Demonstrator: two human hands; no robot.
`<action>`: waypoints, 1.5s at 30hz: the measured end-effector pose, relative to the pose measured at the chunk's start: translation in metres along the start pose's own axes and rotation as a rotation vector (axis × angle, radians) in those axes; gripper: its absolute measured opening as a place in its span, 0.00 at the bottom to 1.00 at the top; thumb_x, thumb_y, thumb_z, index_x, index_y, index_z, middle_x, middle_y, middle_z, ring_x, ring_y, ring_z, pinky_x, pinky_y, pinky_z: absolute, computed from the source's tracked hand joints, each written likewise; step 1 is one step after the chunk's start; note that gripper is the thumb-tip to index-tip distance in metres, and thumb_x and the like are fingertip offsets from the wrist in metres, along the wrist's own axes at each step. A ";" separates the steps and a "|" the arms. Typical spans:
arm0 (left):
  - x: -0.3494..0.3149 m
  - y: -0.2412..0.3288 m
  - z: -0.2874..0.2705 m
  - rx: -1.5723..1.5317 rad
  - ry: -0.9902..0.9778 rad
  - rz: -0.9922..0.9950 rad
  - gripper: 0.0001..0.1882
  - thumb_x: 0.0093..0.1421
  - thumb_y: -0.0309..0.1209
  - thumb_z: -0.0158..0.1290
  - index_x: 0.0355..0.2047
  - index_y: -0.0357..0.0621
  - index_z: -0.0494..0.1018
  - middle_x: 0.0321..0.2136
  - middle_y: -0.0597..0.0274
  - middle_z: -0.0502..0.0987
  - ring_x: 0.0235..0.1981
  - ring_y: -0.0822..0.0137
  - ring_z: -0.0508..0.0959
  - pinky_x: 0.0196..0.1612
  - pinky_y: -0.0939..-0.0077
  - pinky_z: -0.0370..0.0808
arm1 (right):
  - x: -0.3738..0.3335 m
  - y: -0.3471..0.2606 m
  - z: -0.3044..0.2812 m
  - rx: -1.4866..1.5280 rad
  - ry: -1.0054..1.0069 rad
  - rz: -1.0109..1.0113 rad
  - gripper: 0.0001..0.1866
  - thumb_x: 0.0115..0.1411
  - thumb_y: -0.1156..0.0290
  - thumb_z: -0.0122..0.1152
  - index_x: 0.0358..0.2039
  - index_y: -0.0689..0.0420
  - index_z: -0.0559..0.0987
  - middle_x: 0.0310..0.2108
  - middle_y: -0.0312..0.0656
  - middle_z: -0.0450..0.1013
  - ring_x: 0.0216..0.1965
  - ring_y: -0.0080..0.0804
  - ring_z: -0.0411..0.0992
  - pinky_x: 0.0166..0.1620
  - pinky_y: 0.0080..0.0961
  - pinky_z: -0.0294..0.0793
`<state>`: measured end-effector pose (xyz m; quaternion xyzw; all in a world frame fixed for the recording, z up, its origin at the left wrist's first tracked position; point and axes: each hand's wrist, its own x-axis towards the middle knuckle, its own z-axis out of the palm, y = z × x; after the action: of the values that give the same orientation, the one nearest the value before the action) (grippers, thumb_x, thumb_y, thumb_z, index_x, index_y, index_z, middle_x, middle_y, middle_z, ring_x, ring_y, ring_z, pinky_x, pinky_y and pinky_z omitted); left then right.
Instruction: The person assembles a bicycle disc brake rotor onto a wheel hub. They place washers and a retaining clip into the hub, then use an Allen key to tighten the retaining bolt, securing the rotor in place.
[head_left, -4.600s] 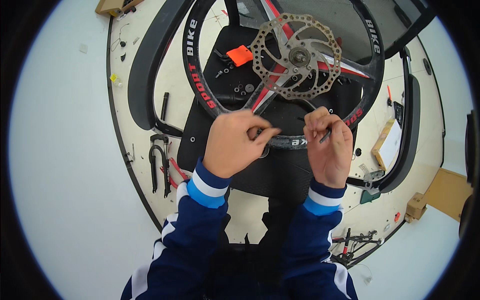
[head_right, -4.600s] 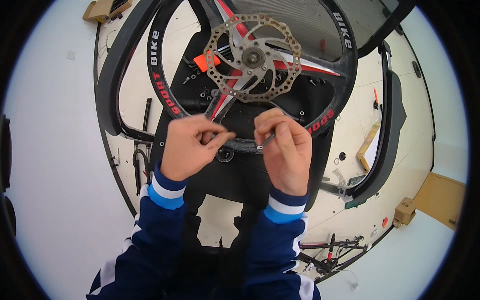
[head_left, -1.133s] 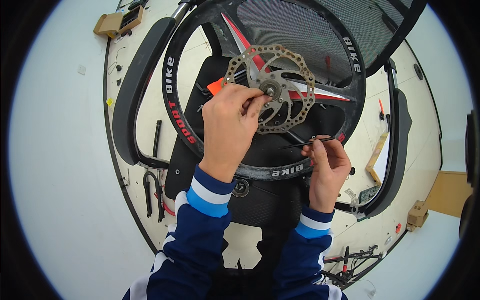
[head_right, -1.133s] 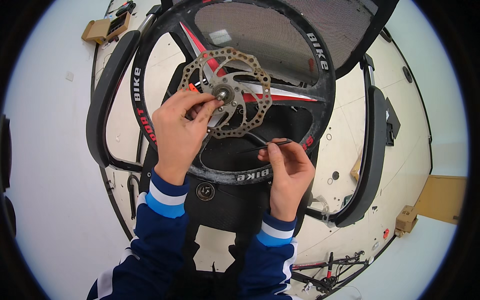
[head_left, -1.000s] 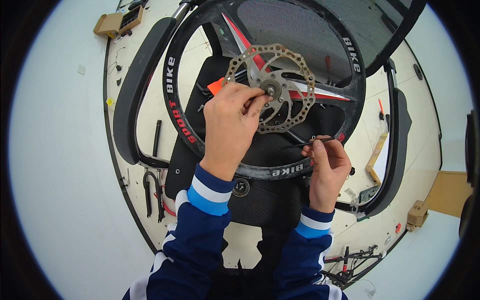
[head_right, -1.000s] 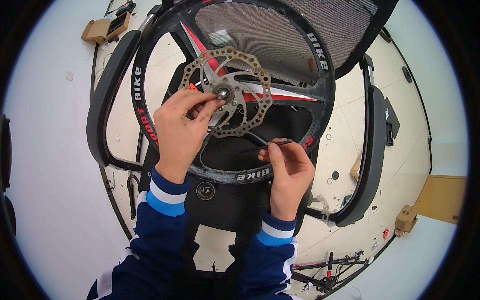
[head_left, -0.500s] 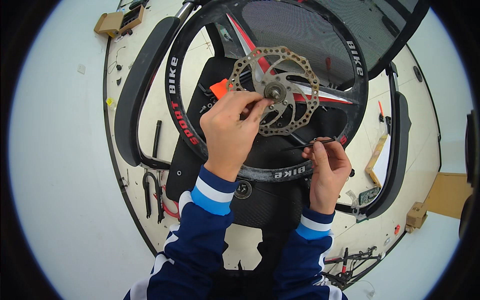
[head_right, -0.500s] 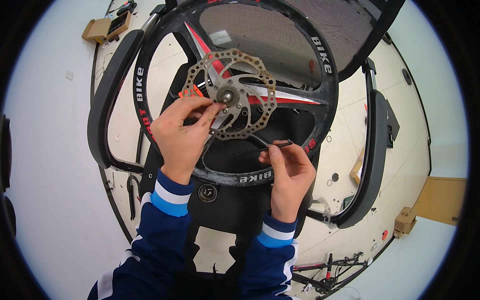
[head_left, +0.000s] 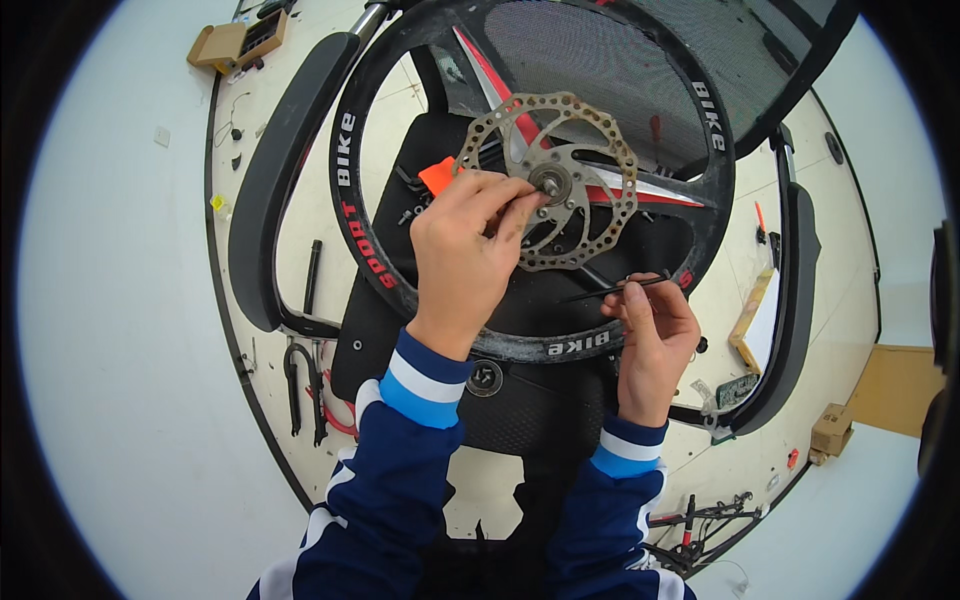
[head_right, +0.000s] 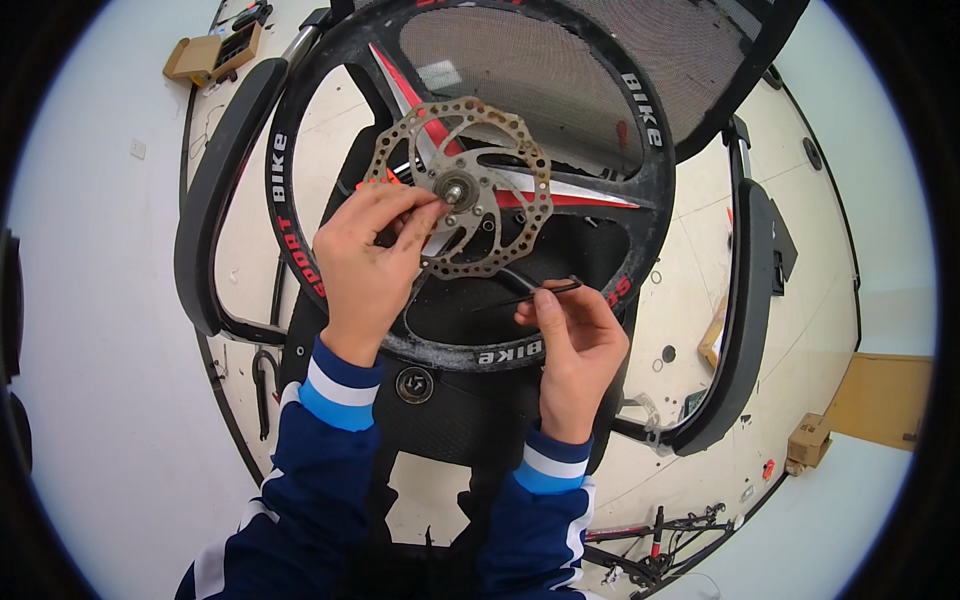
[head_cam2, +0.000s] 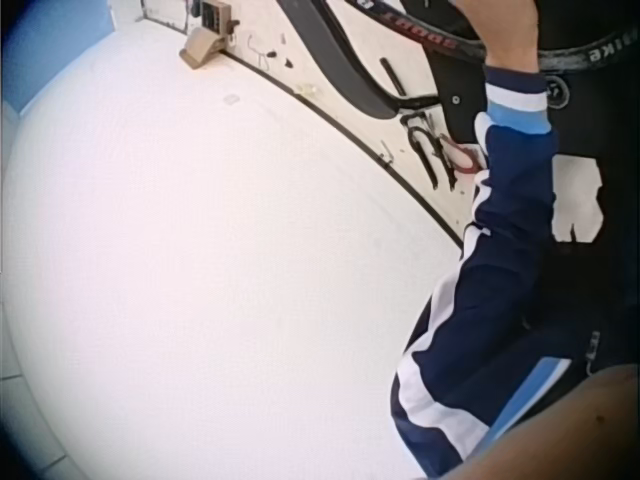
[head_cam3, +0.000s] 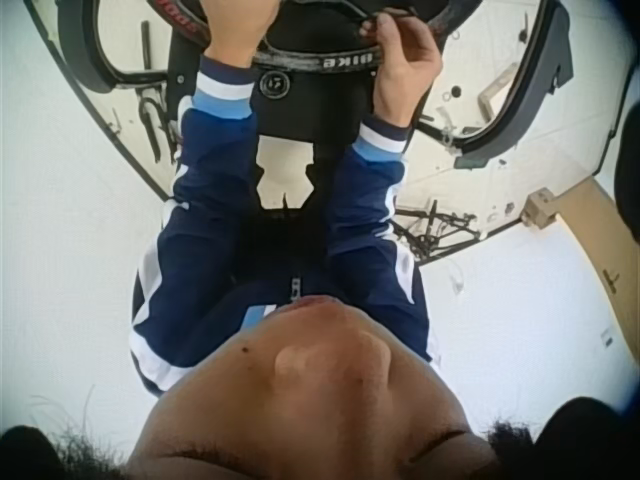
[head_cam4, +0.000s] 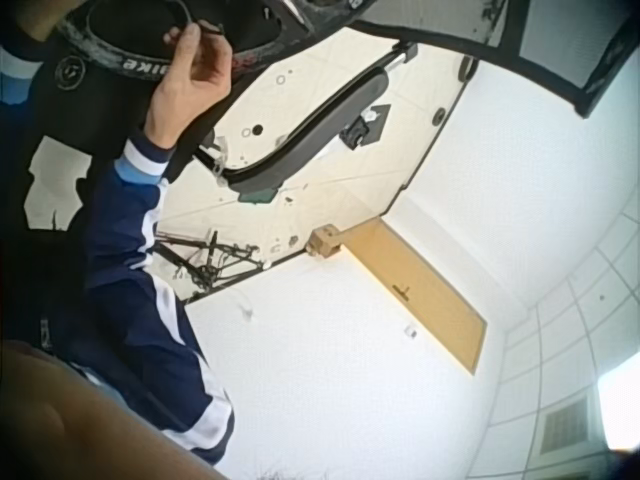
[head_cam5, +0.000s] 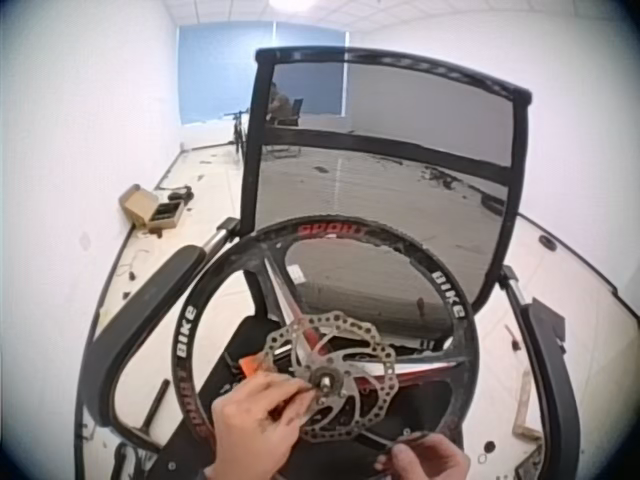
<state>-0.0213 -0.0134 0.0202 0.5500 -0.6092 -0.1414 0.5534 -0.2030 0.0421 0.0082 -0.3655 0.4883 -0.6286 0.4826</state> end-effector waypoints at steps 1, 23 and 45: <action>0.001 -0.002 -0.002 -0.006 -0.008 0.011 0.07 0.55 0.20 0.64 0.35 0.35 0.83 0.29 0.56 0.82 0.26 0.66 0.81 0.30 0.76 0.76 | 0.000 0.000 0.000 -0.001 0.004 -0.001 0.06 0.63 0.78 0.65 0.39 0.67 0.80 0.31 0.43 0.79 0.32 0.29 0.79 0.39 0.25 0.82; 0.001 0.000 -0.001 -0.269 0.037 -0.329 0.05 0.60 0.16 0.58 0.37 0.29 0.81 0.30 0.53 0.82 0.29 0.66 0.86 0.32 0.78 0.80 | -0.001 -0.003 0.002 0.005 0.015 -0.059 0.06 0.64 0.80 0.64 0.40 0.68 0.79 0.33 0.44 0.79 0.32 0.30 0.80 0.39 0.26 0.82; -0.004 0.000 -0.001 -0.310 -0.029 -0.316 0.06 0.64 0.16 0.55 0.40 0.27 0.79 0.35 0.55 0.81 0.34 0.68 0.85 0.38 0.79 0.82 | 0.017 -0.008 0.076 -0.182 -0.026 -0.418 0.08 0.65 0.83 0.61 0.44 0.68 0.77 0.39 0.47 0.80 0.39 0.29 0.81 0.44 0.22 0.81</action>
<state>-0.0212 -0.0095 0.0188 0.5449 -0.4944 -0.3264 0.5934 -0.1392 0.0061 0.0350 -0.5089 0.4502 -0.6635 0.3133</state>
